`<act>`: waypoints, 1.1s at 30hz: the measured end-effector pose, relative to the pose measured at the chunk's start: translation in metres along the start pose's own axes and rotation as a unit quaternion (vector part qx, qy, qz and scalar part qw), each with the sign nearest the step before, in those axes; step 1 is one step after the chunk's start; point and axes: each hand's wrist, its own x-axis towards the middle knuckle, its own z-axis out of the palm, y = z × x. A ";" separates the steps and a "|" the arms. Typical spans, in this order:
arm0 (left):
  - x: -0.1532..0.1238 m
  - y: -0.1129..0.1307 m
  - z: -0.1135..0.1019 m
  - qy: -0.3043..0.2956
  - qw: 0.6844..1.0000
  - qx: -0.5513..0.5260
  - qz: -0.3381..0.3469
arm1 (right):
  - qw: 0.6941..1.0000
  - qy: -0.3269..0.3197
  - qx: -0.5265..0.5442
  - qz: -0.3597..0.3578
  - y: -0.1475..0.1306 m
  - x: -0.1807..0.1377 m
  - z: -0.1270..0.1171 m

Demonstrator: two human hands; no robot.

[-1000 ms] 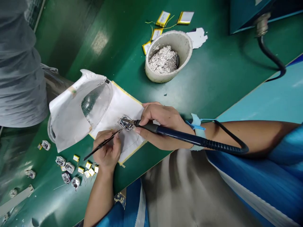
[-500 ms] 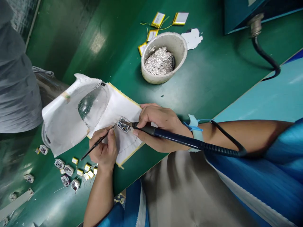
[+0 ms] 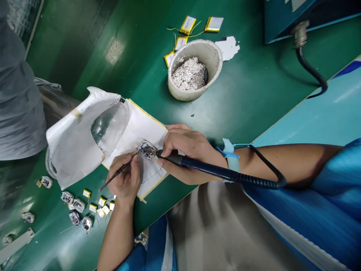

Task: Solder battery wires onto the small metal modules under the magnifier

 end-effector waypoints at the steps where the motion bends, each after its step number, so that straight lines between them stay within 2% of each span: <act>1: 0.000 0.000 0.000 0.003 1.000 -0.006 0.005 | 1.000 0.001 -0.001 -0.001 0.000 0.000 0.000; 15: -0.003 -0.005 0.002 0.047 0.999 -0.018 0.010 | 0.999 0.031 0.015 -0.002 0.000 0.000 0.001; 33: -0.003 -0.007 0.001 0.049 0.998 -0.022 0.036 | 0.999 0.027 0.014 0.010 -0.001 0.000 0.001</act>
